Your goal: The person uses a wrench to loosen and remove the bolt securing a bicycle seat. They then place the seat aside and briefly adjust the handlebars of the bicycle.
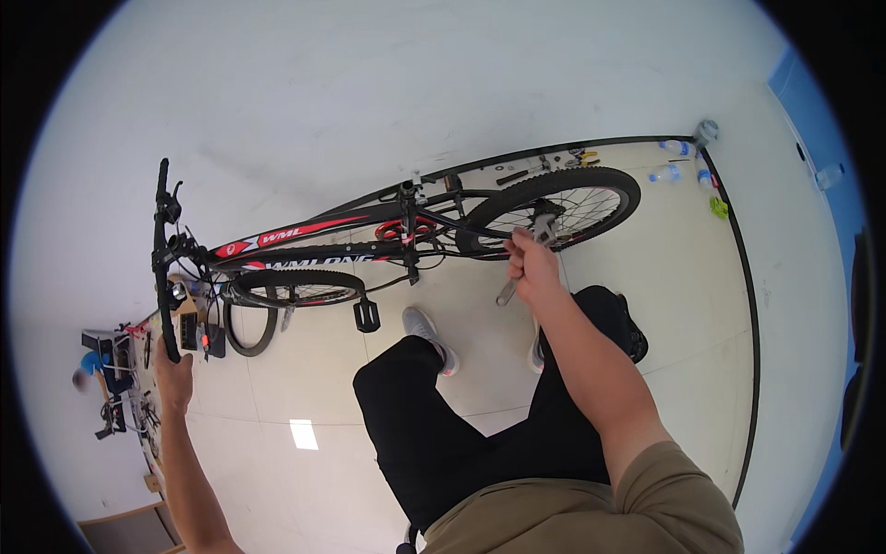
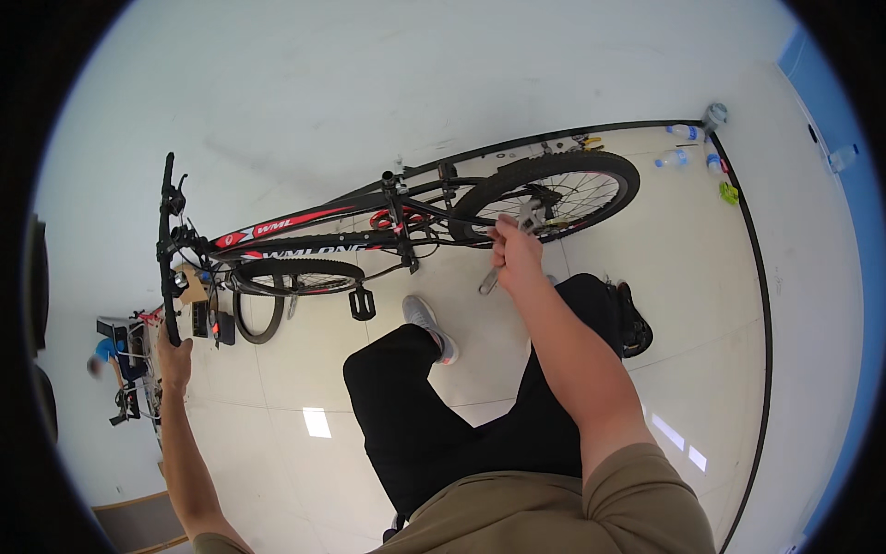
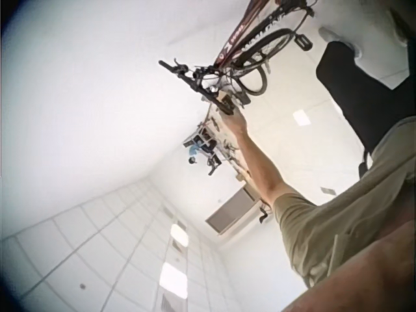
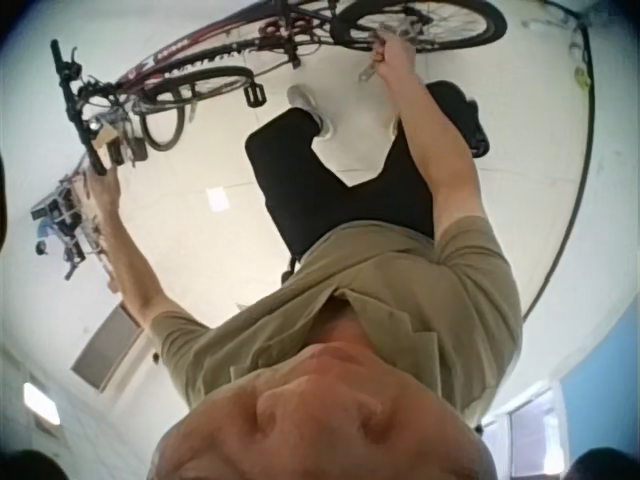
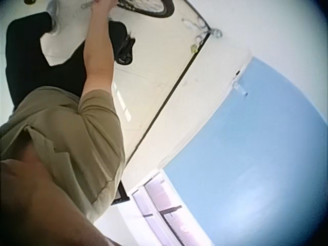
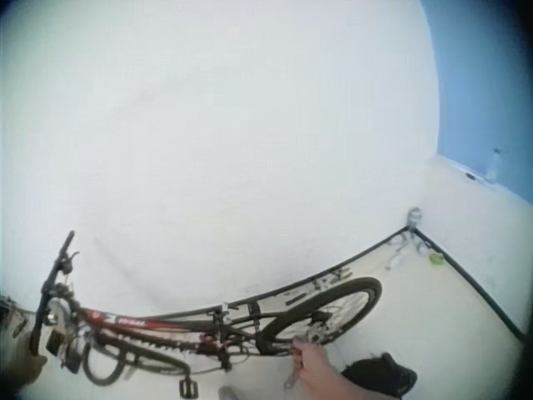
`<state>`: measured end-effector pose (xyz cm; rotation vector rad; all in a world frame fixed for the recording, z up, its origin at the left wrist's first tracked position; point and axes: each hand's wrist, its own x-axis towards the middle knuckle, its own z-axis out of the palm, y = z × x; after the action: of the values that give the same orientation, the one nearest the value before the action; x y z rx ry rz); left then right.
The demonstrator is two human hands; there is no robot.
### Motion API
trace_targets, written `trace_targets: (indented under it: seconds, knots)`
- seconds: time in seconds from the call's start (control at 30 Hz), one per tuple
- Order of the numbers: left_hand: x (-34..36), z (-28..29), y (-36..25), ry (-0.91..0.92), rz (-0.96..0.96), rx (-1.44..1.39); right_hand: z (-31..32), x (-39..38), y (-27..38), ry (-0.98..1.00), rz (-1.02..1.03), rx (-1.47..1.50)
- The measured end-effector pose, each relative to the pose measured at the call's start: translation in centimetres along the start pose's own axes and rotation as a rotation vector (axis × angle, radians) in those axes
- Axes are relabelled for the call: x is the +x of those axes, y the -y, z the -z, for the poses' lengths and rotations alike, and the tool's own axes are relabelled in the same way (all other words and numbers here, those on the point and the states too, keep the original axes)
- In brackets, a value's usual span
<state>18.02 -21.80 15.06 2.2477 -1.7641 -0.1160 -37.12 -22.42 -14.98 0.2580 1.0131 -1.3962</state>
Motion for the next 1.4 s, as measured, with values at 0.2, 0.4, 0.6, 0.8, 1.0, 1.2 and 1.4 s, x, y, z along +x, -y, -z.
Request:
trace_targets:
  seconds: [0.2,0.4,0.6,0.8,1.0,1.2,1.4]
  knots:
    - [-0.2,-0.7,0.2,-0.059,0.054,0.027,0.7,7.7,-1.7,-0.314,-0.124,0.192]
    - [1.8,-0.7,2.9,-0.039,0.062,0.074,1.1,11.6,-3.2,-0.208,-0.21,0.317]
    - [1.9,-0.6,6.5,-0.037,0.138,0.043,-1.0,11.4,-3.5,-0.143,-0.303,0.349]
    - [2.0,0.2,6.3,-0.028,0.036,0.018,-0.2,13.6,-5.3,-0.118,-0.218,0.241]
    - [2.4,0.9,3.9,-0.031,0.007,0.012,-0.5,13.3,-3.3,-0.272,-0.207,0.16]
    - [2.0,3.0,2.9,0.103,0.015,-0.141,-2.0,11.3,-4.4,-0.228,0.145,0.428]
    - [2.5,1.6,3.1,0.172,-0.026,-0.48,1.8,9.7,-5.8,-0.178,0.311,0.184]
